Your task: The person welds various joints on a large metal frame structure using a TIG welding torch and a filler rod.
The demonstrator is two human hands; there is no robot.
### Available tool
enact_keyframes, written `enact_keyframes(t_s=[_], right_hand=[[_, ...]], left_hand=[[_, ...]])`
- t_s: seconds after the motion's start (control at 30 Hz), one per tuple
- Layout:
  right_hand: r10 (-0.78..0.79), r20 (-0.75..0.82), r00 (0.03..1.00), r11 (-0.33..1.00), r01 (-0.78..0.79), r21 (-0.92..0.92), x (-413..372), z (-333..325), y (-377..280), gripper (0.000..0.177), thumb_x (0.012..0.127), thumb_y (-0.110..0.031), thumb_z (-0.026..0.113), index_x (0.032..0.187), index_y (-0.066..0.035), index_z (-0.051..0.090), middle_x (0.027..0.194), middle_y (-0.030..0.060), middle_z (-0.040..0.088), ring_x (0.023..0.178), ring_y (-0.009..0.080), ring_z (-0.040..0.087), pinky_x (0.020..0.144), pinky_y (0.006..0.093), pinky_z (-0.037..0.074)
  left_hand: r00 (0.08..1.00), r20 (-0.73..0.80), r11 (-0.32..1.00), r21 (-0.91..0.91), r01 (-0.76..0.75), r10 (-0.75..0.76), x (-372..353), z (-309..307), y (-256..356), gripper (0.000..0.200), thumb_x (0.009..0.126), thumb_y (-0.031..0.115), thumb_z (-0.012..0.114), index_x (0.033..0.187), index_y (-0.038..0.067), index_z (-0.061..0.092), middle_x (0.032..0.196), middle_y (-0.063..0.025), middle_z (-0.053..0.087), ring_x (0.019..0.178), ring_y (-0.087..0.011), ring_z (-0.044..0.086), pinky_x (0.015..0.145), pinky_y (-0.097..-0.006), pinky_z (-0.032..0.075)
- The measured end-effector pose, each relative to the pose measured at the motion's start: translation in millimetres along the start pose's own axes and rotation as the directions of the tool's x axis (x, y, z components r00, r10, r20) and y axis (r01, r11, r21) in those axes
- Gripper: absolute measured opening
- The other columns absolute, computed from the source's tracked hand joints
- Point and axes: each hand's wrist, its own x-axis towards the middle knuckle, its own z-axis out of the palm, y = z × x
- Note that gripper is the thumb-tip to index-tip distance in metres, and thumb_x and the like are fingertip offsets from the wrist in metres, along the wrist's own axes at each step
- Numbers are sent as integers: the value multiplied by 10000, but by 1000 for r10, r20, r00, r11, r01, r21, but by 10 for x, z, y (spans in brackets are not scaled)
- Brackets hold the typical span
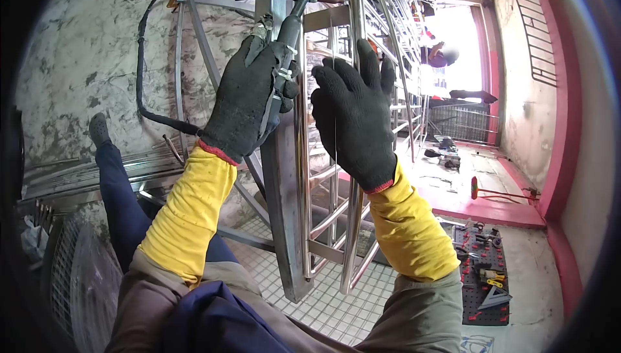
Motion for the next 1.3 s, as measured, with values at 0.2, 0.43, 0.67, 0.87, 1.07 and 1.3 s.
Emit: enact_keyframes(t_s=[0.2,0.43,0.67,0.87,1.07,1.3], right_hand=[[-158,206,966,987,151,49,113,-61,-8,298,908,-289,770,1129,-92,734,1128,113,752,1268,387,608,1143,588,302],[-165,133,977,983,152,104,87,23,57,213,923,-303,760,1041,-128,737,932,35,699,883,256,659,1054,527,338],[-166,86,982,981,156,112,69,76,58,215,914,-313,776,1016,-127,741,925,28,706,859,250,655,1031,509,347],[-165,77,983,979,154,130,56,83,71,204,910,-316,785,981,-128,745,903,18,707,857,243,662,1012,510,355],[-161,64,985,980,152,126,33,115,87,185,903,-299,797,958,-132,740,886,13,702,849,237,657,1016,531,347],[-155,76,985,978,142,155,23,122,99,176,913,-298,790,955,-132,747,852,20,693,837,234,663,1040,544,342]], left_hand=[[996,-77,997,61,37,-32,14,56,-20,267,1077,247,585,1240,37,561,852,-40,626,624,-116,621,515,-267,489],[972,-45,920,334,-204,232,152,-21,-274,333,1093,261,540,1219,-45,581,871,-116,643,693,-191,662,603,-333,531],[966,-63,896,393,-207,251,51,17,-175,390,1086,256,524,1234,-99,588,876,-218,679,770,-311,725,699,-414,584],[945,-68,820,519,-242,321,80,20,-217,397,1064,256,543,1231,-99,598,941,-289,689,840,-423,722,751,-485,579],[950,-70,812,541,-220,304,72,18,-201,397,1062,258,545,1221,-101,602,903,-273,684,799,-417,726,729,-487,580],[957,-83,833,517,-196,276,29,61,-174,398,1068,250,543,1238,-106,596,877,-264,682,766,-361,739,691,-454,584]])
